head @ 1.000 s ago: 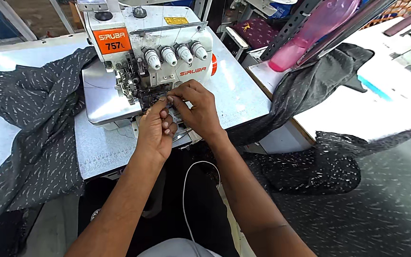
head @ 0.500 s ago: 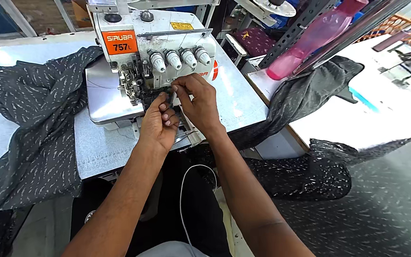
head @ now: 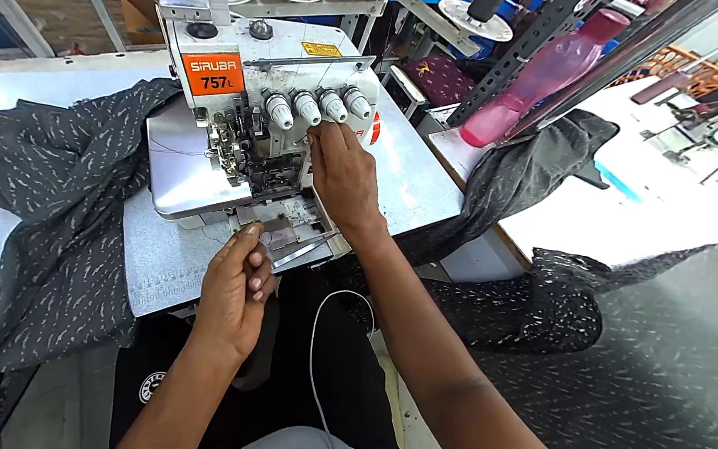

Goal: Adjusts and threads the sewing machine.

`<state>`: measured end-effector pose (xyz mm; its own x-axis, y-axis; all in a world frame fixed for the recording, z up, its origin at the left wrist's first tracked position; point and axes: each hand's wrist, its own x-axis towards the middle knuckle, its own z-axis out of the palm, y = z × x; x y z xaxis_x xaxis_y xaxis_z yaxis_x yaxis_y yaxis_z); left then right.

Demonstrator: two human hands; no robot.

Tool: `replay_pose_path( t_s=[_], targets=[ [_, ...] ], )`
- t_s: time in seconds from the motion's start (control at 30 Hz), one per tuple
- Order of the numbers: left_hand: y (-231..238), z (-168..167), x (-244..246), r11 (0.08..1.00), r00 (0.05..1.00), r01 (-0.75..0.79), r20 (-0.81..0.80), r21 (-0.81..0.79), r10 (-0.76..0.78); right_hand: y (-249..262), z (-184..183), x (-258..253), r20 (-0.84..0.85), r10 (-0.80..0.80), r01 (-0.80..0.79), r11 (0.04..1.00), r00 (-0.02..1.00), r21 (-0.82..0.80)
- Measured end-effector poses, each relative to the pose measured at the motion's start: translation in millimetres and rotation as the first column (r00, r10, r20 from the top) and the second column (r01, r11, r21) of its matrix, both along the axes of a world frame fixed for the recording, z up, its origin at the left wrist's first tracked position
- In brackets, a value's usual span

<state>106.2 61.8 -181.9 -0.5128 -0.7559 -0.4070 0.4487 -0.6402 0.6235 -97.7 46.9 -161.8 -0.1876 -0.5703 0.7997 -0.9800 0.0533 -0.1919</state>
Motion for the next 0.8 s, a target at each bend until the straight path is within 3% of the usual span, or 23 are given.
replay_pose_path(
  t_s=[0.27,0.63,0.8],
  targets=[
    [-4.1,-22.1,43.1,0.992,0.988,-0.103,0.105,-0.080,0.111,-2.0,-0.3,-0.8,-0.041,-0.026,0.025,1.000,0.999,-0.008],
    [-9.7,-28.5,64.0,0.985,0.983,-0.168,0.064,-0.044,0.171,-3.0,0.1,-2.3,-0.084,-0.004,0.005,1.000,0.996,0.013],
    [-14.9,-26.2,69.7,0.978,0.979,-0.182,0.072,-0.098,0.189,-3.3,1.1,-5.2,-0.094,0.025,-0.020,0.998,0.995,0.052]
  ],
)
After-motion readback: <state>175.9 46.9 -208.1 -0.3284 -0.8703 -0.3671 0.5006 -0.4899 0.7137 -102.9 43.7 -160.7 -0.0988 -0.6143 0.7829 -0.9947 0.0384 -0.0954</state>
